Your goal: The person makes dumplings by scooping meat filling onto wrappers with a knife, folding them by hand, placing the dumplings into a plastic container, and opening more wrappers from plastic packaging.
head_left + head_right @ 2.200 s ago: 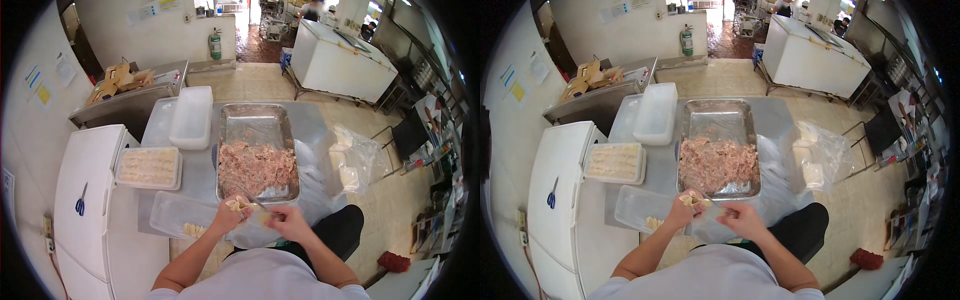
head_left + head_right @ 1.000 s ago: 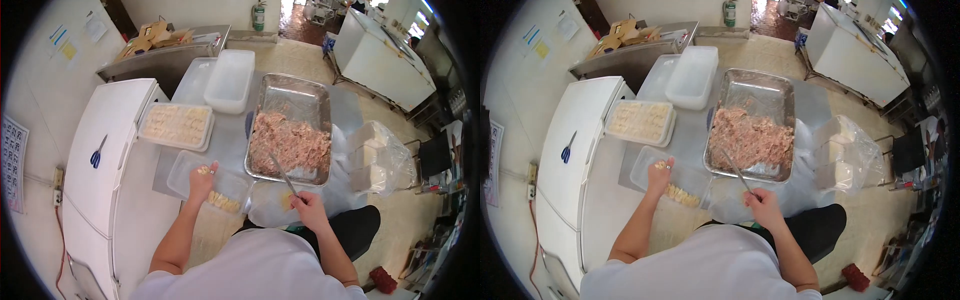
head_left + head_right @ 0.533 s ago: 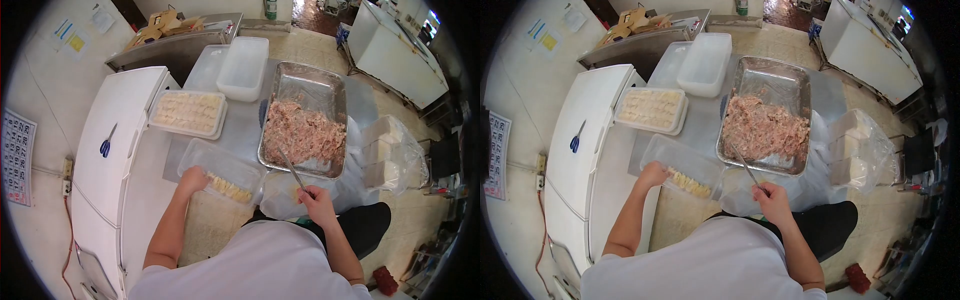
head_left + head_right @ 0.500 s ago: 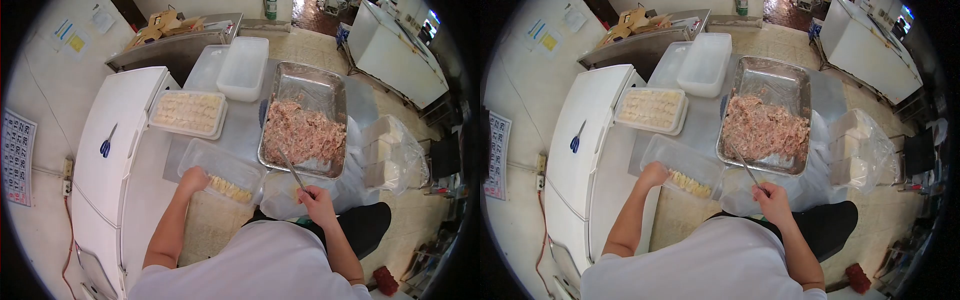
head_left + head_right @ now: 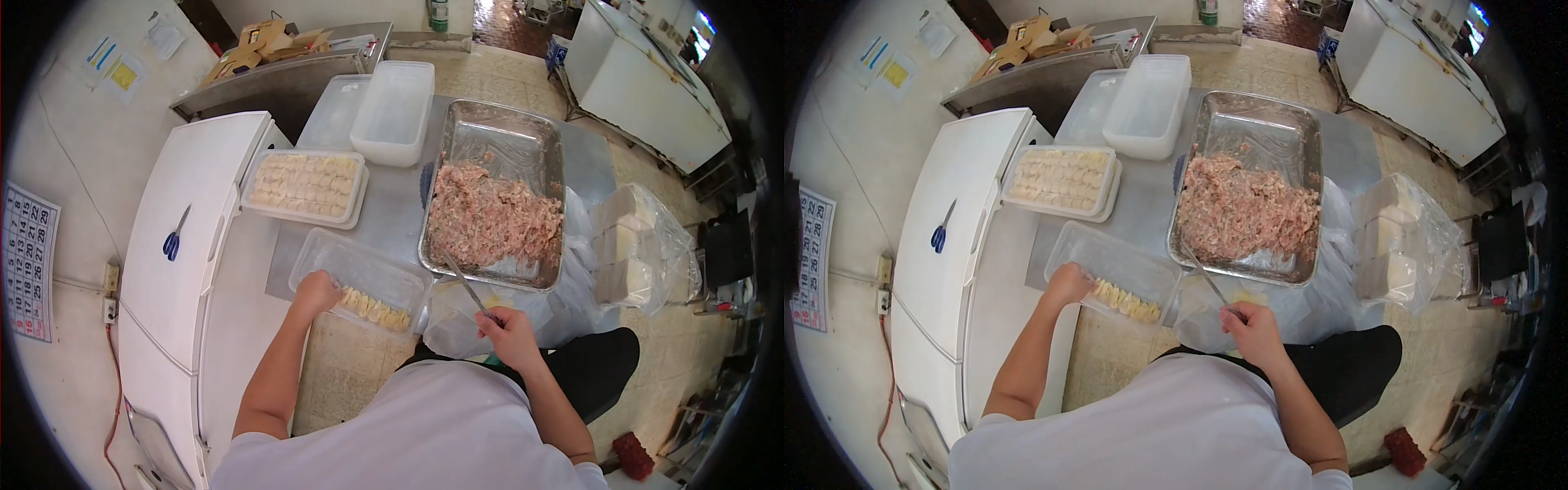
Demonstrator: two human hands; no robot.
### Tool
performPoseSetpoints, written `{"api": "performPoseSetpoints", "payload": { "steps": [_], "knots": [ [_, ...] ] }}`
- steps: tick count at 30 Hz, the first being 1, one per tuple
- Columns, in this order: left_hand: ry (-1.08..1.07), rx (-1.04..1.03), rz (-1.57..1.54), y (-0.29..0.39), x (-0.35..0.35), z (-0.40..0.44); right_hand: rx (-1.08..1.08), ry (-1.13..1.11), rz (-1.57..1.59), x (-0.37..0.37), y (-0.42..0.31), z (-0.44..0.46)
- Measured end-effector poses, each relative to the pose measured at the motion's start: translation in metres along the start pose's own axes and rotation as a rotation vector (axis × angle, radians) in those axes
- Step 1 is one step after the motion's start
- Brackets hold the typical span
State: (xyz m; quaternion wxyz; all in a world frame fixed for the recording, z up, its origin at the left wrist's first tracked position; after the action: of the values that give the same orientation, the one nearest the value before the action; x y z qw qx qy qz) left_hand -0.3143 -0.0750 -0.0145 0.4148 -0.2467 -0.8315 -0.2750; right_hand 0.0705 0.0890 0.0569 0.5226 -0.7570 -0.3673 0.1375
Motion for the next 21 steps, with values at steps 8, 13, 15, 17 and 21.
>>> {"api": "performPoseSetpoints", "payload": {
  "steps": [8, 13, 15, 17, 21],
  "knots": [
    [0.032, -0.203, 0.157, 0.013, 0.000, 0.004, -0.035, 0.031, -0.045, 0.019, -0.004, -0.002],
    [0.078, -0.215, -0.125, 0.117, 0.025, -0.041, -0.002, 0.157, -0.013, 0.053, -0.002, -0.006],
    [0.054, -0.400, -0.289, 0.177, 0.000, -0.056, -0.005, 0.182, 0.018, 0.062, 0.000, -0.007],
    [-0.012, -0.657, -0.362, 0.242, -0.043, -0.077, -0.006, 0.216, 0.028, 0.069, 0.002, -0.010],
    [0.069, -0.914, -0.305, 0.326, -0.099, -0.098, 0.023, 0.260, 0.089, 0.076, 0.004, -0.018]
  ]
}}
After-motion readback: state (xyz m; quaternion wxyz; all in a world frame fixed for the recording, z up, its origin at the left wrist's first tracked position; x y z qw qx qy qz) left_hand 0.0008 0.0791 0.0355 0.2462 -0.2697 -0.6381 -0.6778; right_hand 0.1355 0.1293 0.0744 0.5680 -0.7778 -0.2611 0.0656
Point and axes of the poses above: each hand's wrist, its own z-axis towards the middle knuckle, its own x-axis out of the back of the hand, y = z × x, the point moved 10 cm from there along z, towards the middle knuckle
